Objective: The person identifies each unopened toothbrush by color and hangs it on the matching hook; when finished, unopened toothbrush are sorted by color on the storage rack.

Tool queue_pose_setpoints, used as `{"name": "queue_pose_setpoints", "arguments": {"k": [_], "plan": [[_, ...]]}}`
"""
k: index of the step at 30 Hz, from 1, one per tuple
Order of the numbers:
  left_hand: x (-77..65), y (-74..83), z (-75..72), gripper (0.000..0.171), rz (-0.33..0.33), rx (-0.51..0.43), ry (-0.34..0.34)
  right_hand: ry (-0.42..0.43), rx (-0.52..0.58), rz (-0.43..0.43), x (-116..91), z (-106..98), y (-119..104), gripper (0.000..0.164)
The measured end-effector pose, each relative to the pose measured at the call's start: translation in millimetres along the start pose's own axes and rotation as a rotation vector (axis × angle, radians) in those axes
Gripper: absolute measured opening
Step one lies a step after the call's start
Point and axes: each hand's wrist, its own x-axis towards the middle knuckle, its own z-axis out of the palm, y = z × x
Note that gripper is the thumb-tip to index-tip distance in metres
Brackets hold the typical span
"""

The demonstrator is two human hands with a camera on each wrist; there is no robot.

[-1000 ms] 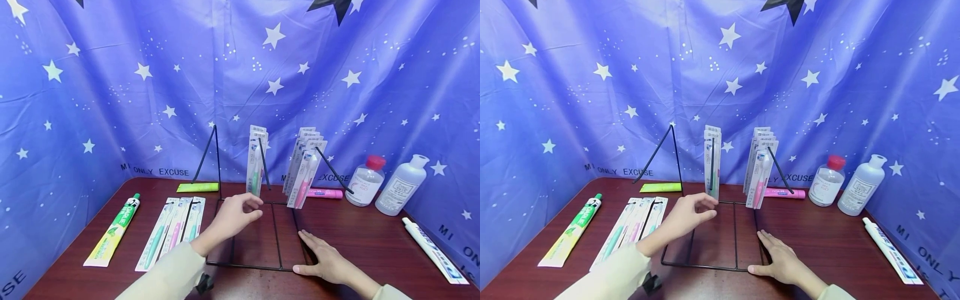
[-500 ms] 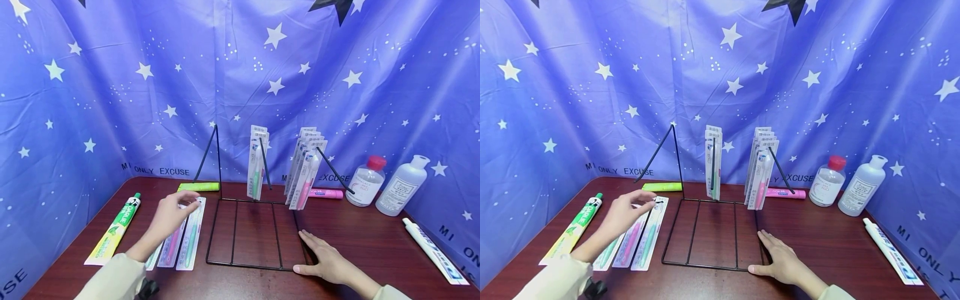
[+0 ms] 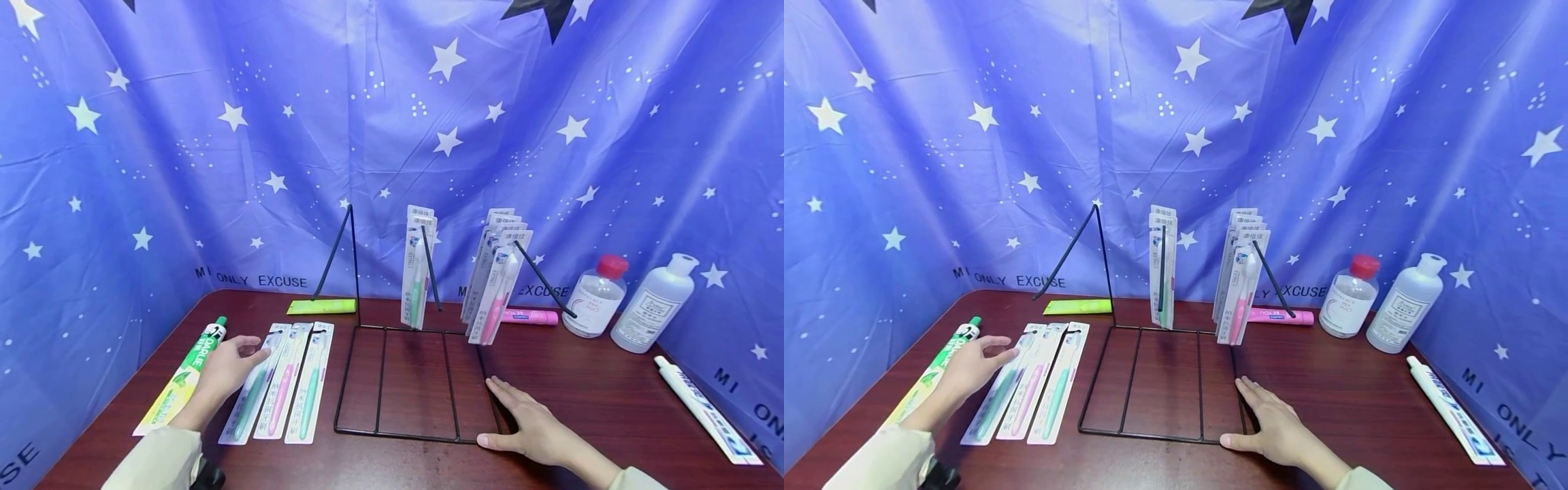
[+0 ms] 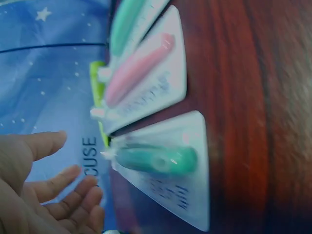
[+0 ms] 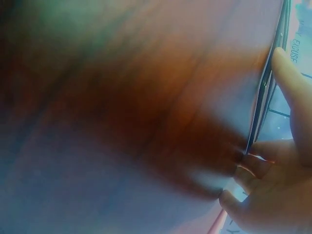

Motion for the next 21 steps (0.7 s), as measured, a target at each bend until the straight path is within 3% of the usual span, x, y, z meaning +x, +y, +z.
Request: {"name": "queue_pose_setpoints", "arguments": {"k": [8, 15, 21], "plan": [[-0.6, -11.5, 3.0, 0.049, -0.125, 0.132, -0.119, -0.028, 0.016, 0.025, 0, -1, -1, 0.089], [1.0, -11.6, 7.2, 0.057, -0.185, 0.204, -0.114, -0.036, 0.016, 0.029, 0, -1, 0, 0.089], [1.2, -11.0, 7.1, 0.049, -0.211, 0.186, -0.115, -0.023, 0.006, 0.025, 0, -1, -1, 0.09]]}}
